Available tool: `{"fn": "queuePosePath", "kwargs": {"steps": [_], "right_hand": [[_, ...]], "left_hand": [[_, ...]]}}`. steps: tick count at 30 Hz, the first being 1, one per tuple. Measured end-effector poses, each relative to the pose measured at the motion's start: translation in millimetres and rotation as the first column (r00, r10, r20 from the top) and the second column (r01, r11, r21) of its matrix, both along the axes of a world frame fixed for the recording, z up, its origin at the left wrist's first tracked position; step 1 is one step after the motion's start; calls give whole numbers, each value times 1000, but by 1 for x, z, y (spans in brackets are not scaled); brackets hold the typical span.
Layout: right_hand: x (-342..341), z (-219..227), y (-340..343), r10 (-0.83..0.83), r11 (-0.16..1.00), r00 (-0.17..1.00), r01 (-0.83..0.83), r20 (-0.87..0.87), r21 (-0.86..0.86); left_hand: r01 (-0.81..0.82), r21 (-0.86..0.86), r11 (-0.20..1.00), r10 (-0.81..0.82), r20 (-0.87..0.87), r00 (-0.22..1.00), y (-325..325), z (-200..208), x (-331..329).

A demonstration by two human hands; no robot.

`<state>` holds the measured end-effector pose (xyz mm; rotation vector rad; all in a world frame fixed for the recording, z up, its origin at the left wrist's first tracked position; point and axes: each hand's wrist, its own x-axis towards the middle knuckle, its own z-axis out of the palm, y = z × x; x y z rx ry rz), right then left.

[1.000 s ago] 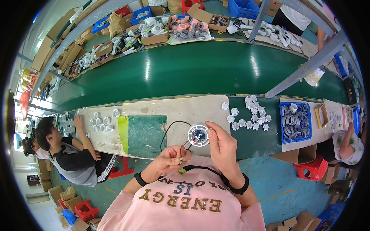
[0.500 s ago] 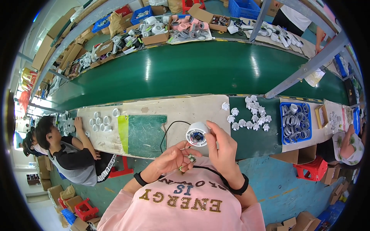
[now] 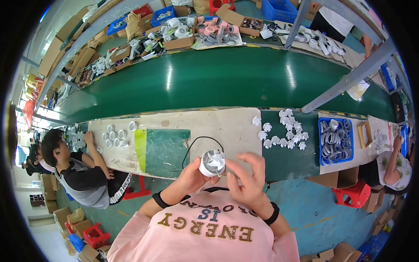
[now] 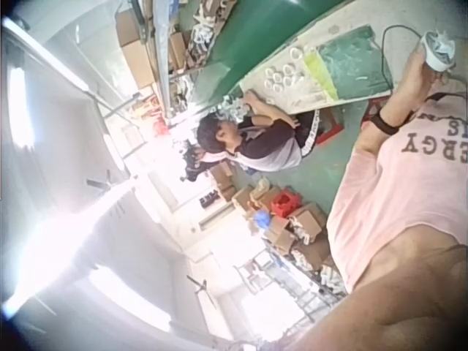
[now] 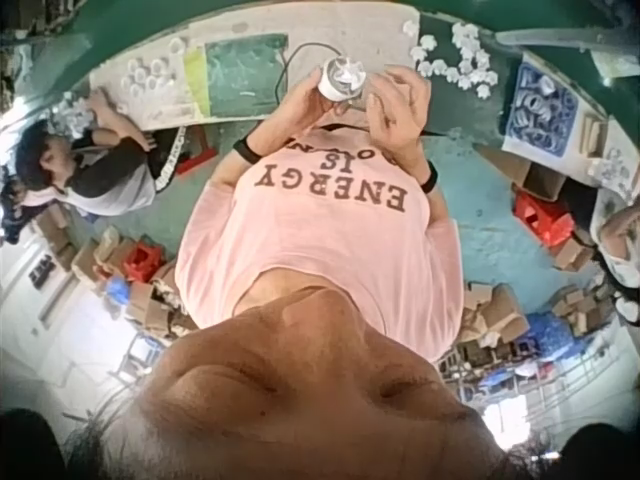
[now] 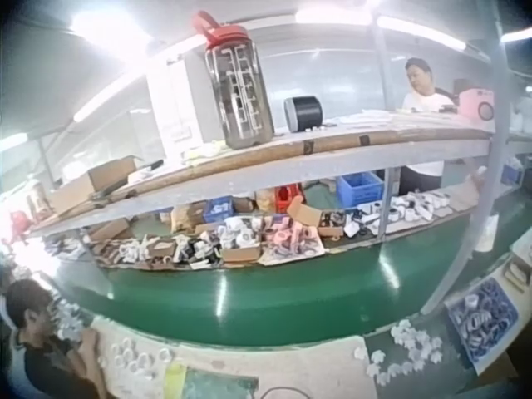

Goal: Manually assemble small white plastic housings with internal circuit boards and wiring on a factory production line.

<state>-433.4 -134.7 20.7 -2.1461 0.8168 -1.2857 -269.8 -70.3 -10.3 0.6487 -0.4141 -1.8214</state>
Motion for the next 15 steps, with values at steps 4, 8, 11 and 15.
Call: {"fn": "queuePosePath", "kwargs": {"steps": [4,8,11,15], "right_hand": [[3,13,-7,56,997,995,-61,-88,-50],[-11,-4,-25,-1,983,985,-30,-173,-179],[-28,-22,-38,-117,984,969,84,-216,-154],[-17,-13,-27,73,959,997,-70,-4,275]], "left_hand": [[-84,50,995,80,66,995,2,4,-4],[-49,5,999,48,52,997,8,-1,3],[-59,-73,996,69,145,987,9,-3,4],[-54,-47,997,63,228,972,8,-3,1]]}}
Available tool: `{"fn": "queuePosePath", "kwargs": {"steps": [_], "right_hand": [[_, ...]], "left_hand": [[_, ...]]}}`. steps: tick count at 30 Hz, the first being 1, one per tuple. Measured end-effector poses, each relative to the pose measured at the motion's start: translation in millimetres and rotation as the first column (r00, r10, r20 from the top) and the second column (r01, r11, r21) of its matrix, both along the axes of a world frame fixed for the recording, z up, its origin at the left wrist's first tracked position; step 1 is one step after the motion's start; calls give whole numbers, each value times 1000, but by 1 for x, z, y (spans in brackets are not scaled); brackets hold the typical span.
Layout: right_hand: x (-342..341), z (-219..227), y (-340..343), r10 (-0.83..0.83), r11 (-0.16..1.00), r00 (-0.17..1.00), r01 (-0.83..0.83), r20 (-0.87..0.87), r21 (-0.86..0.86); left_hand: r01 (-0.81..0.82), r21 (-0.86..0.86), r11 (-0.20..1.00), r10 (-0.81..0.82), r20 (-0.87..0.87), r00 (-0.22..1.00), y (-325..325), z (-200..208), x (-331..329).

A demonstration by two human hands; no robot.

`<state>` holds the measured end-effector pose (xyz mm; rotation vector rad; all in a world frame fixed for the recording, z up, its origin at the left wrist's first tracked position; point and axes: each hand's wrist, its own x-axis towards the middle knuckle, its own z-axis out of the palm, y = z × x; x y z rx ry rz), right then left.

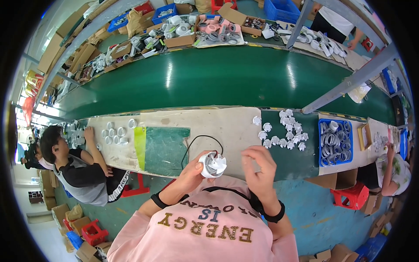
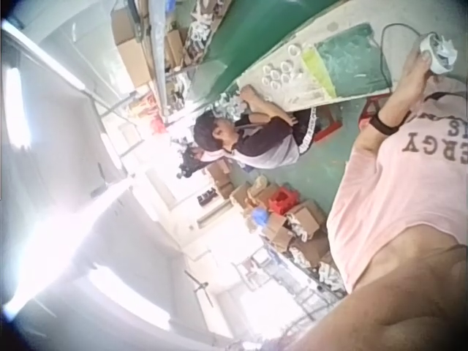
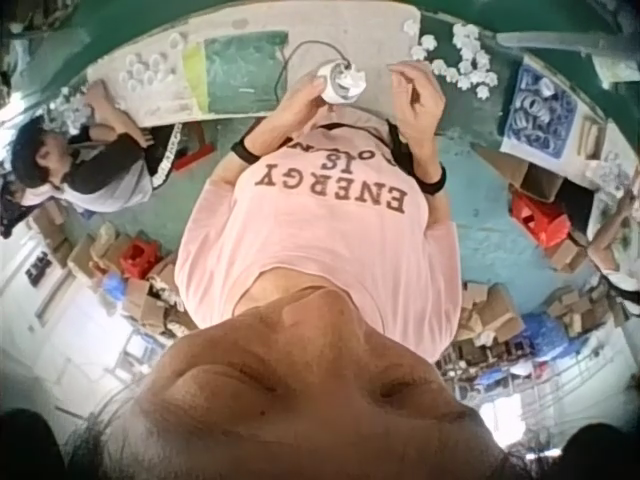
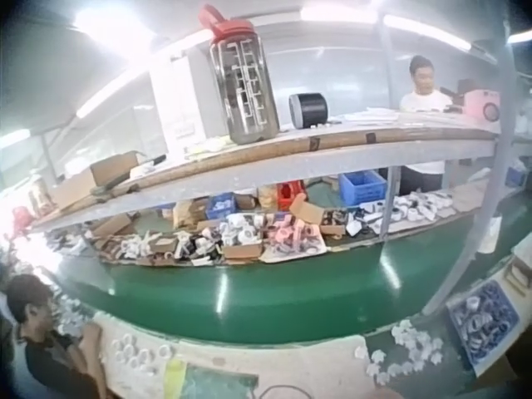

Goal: Manually assemble small white plastic housings with internal circuit boards and wiring on a factory production line.

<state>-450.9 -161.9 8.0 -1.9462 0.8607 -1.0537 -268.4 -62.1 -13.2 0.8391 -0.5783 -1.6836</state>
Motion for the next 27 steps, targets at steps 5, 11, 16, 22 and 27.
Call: {"fn": "queuePosePath", "kwargs": {"steps": [5,11,16,22,27], "right_hand": [[22,39,11,284,909,958,-282,38,307],[10,29,17,407,814,912,-339,-47,471],[1,23,33,478,614,878,-357,28,704],[-21,5,56,400,592,891,-429,213,682],[-68,23,51,-42,708,953,-184,301,682]], "left_hand": [[7,-47,999,-1,119,993,1,0,1],[134,-35,990,-115,337,935,6,2,2],[172,57,983,-181,369,911,18,4,-15],[145,-68,987,-84,549,831,29,20,-19],[-49,103,993,3,404,915,59,2,1]]}}
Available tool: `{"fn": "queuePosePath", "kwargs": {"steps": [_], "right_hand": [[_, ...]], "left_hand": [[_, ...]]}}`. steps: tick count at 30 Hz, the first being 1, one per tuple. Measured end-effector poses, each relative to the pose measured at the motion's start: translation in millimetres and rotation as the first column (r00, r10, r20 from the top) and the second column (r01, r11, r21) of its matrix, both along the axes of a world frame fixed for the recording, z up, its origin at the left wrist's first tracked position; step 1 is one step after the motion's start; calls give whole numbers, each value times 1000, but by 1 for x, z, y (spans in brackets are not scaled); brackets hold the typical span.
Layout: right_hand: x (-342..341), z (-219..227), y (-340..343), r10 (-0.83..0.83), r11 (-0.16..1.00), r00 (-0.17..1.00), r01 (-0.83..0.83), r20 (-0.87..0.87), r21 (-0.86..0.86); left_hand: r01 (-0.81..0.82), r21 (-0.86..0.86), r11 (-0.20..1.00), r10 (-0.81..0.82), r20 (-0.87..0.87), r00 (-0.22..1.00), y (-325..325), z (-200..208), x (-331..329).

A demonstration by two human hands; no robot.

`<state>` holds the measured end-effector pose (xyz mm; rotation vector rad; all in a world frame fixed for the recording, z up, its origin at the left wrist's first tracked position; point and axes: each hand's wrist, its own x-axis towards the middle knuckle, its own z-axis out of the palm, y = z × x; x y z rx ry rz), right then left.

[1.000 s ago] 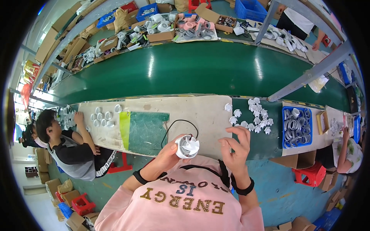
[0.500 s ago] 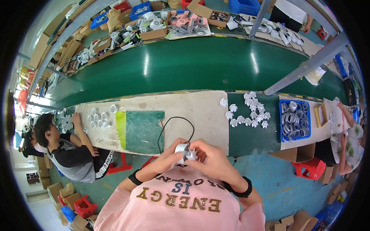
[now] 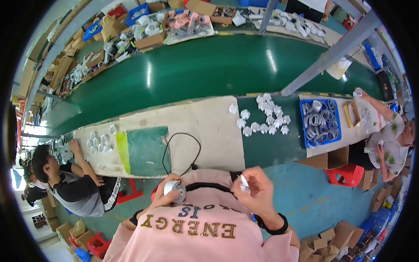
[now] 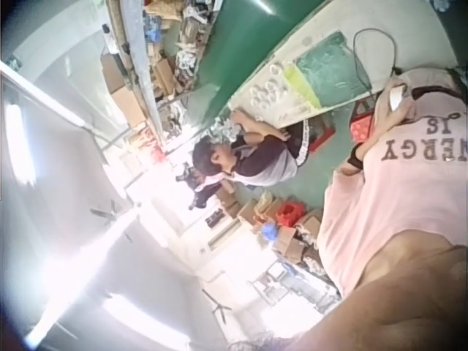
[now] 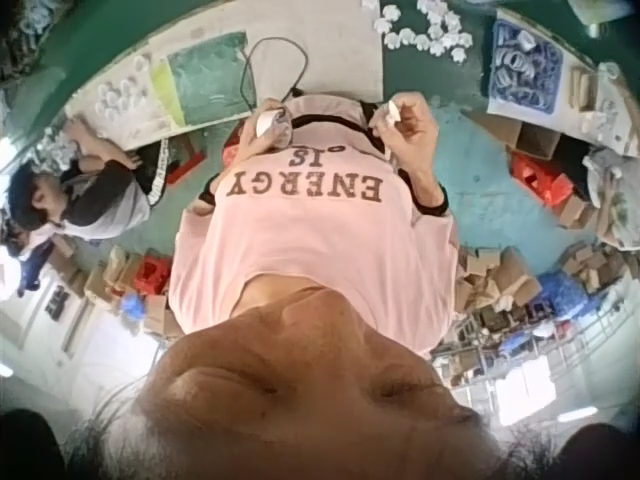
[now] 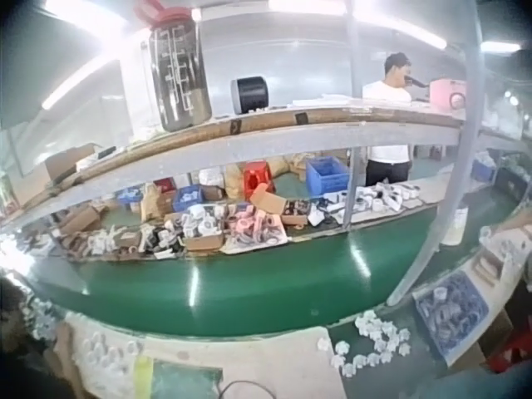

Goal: Manually assemble small white plastic housings with internal circuit boards and wiring on a factory production line.

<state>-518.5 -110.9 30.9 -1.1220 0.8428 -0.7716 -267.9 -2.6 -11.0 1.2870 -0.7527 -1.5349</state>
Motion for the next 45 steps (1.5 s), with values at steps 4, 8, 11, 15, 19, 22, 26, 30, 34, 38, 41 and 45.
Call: {"fn": "queuePosePath", "kwargs": {"steps": [4,8,11,15,19,22,26,30,34,38,41,45], "right_hand": [[8,-7,-18,79,983,971,-114,225,145],[4,-32,-21,59,966,953,-130,298,224],[5,-37,-19,74,966,940,-150,333,210],[10,-41,-21,4,963,959,-80,282,256],[7,-79,-31,-99,959,995,87,31,271],[-26,-132,-46,-254,923,955,287,-156,255],[-88,-202,-51,-529,761,774,614,-348,207],[-135,-242,-57,-742,454,628,729,-236,513],[-201,-259,-31,-891,302,441,754,-108,584],[-260,-258,-12,-961,130,252,769,-110,626],[-311,-263,-14,-984,68,159,760,-83,647],[-376,-267,-36,-995,-25,39,781,-89,624]], "left_hand": [[80,29,996,-76,-120,990,-33,20,-10],[124,18,992,-115,-250,961,-50,13,-15],[88,47,995,-71,-279,958,-57,12,-21],[99,102,990,-62,-316,947,-61,12,-23],[97,102,990,-57,-338,939,-64,7,-19],[101,92,991,-62,-360,931,-71,-4,-23],[-55,287,956,170,-391,905,-73,-19,-37],[-44,226,973,132,-393,910,-78,-17,-41],[79,312,947,26,-318,948,-103,-12,-81],[153,379,912,-39,-291,956,-125,-14,-121],[185,388,903,-83,-265,961,-140,-13,-152],[81,467,881,13,-193,981,-161,-17,-180]]}}
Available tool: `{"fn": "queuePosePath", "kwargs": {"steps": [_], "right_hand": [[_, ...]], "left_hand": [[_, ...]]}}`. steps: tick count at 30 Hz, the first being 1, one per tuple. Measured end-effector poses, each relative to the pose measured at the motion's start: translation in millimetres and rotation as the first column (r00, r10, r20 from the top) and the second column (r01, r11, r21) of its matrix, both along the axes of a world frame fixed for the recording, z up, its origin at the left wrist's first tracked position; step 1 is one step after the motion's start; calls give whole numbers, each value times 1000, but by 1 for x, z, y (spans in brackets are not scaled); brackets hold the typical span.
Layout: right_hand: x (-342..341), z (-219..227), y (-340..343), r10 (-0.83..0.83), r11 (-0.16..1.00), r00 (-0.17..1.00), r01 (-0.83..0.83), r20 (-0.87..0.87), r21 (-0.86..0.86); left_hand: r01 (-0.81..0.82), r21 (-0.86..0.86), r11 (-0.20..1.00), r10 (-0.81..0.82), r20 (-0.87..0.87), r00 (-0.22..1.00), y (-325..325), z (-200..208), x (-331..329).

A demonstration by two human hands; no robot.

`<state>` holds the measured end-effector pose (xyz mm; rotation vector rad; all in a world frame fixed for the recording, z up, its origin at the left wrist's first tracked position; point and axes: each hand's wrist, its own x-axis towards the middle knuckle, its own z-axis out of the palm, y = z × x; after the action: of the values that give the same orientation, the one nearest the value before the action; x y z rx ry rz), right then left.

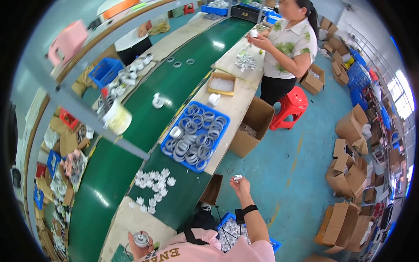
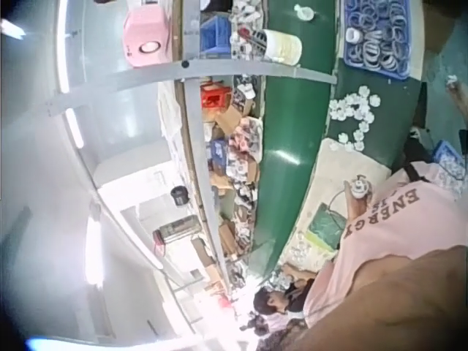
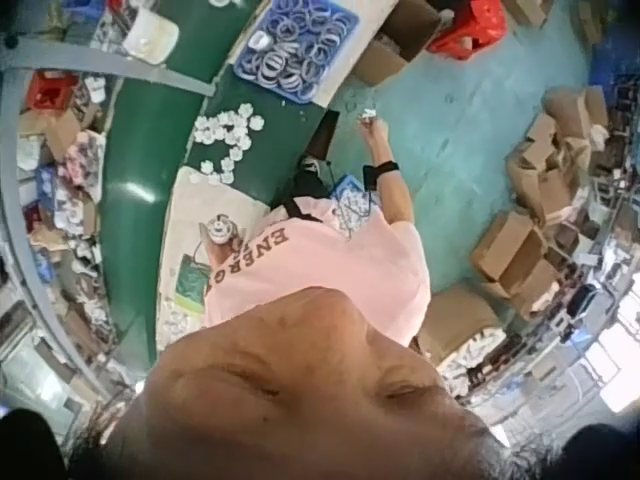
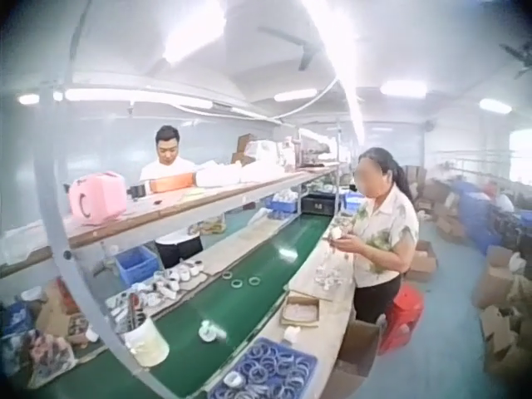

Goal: Manually assemble small white plastic housings with internal circuit boards and wiring on a factory production line.

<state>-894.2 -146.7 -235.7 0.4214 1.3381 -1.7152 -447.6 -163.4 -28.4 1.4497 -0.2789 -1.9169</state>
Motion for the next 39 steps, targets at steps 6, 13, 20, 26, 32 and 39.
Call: {"fn": "queuePosePath", "kwargs": {"steps": [6,13,20,26,32,39], "right_hand": [[-94,-16,-41,-96,991,991,86,-96,-98],[-235,-17,-95,-327,927,914,261,-240,-268],[-50,25,-126,403,882,816,-467,-414,-62],[113,55,-133,746,447,287,-884,-601,134],[186,37,-151,346,499,-592,-542,-728,677],[213,10,-158,335,402,-836,-290,-434,868]], "left_hand": [[-39,166,985,6,190,982,-16,6,-36],[74,-80,994,-69,74,995,-23,26,-63],[-40,-121,992,52,100,994,-8,30,-58],[-11,-146,989,27,105,994,0,34,-42],[-58,-213,975,57,-13,998,24,35,-17],[-127,-208,970,115,-69,991,48,18,25]]}}
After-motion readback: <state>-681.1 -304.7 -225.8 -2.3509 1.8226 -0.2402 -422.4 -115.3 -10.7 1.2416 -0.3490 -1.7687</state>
